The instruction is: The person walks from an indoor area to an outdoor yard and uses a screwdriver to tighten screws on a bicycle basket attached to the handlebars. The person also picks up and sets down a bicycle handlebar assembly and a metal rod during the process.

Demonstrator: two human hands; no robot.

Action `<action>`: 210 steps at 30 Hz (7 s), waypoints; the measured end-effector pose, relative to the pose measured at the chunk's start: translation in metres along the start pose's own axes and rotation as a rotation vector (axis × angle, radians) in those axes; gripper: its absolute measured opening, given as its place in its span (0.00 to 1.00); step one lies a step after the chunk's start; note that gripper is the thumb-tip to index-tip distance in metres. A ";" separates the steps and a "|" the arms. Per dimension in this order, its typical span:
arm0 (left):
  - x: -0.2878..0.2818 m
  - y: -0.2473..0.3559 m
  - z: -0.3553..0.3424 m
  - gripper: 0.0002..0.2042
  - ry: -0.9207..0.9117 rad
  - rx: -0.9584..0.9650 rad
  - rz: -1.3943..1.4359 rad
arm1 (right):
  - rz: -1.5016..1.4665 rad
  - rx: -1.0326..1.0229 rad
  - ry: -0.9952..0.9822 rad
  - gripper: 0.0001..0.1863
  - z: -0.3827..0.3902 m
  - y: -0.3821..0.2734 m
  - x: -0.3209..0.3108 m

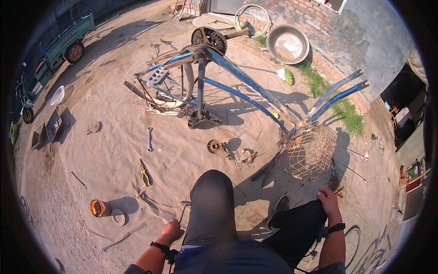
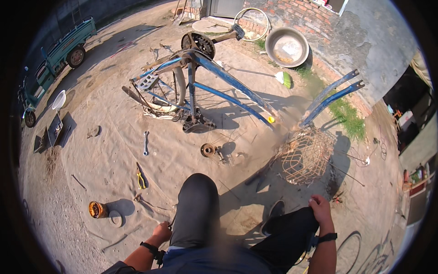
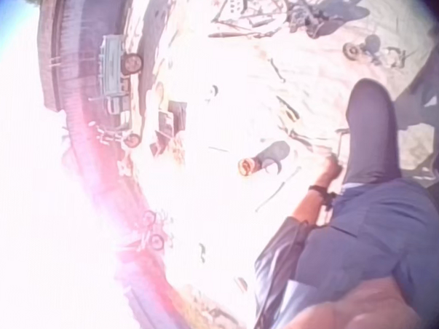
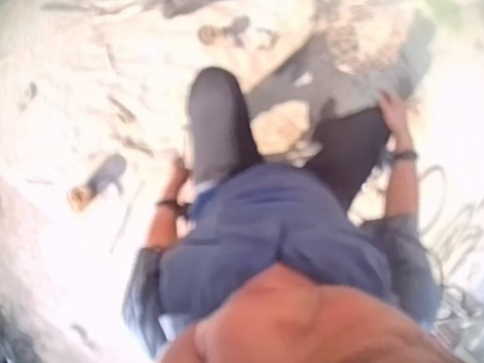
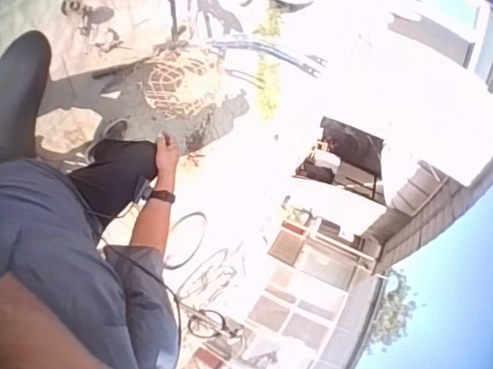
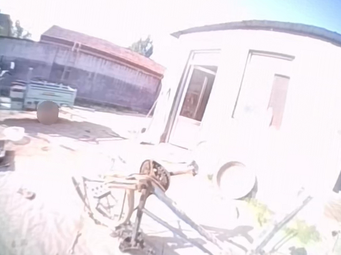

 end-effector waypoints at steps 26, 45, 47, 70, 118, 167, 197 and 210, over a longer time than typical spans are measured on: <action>0.000 -0.008 0.001 0.24 0.057 -0.018 0.086 | 0.002 -0.021 -0.020 0.17 -0.001 0.004 0.002; 0.082 -0.084 -0.062 0.23 0.023 -0.037 0.547 | 0.273 -0.037 0.006 0.22 -0.007 0.001 0.003; 0.088 -0.090 -0.058 0.24 -0.009 -0.127 0.695 | 0.280 -0.053 0.011 0.21 -0.007 0.011 0.001; 0.041 -0.060 -0.030 0.25 0.011 -0.144 0.475 | 0.205 -0.083 -0.001 0.20 0.005 -0.014 0.004; -0.461 0.434 -0.166 0.18 0.110 0.222 1.398 | -0.843 -0.360 0.133 0.18 -0.231 -0.349 -0.011; -0.293 0.521 -0.073 0.30 -0.320 0.383 0.286 | -0.404 -0.123 -0.135 0.13 -0.642 -0.500 0.057; -0.139 0.598 -0.161 0.14 -0.233 0.316 -0.010 | -0.038 -0.490 -0.269 0.18 -0.674 -0.463 0.075; -0.159 0.607 -0.158 0.15 -0.180 0.335 -0.002 | -0.075 -0.607 -0.343 0.27 -0.515 -0.410 0.023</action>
Point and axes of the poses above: each hand's wrist, its own z-axis away from the middle knuckle, its own x-axis out of the palm, y = z × x, the point moved 5 cm from there along -z, towards the middle knuckle, and after that the axes turned 8 degrees about -z, right-handed, at the moved point
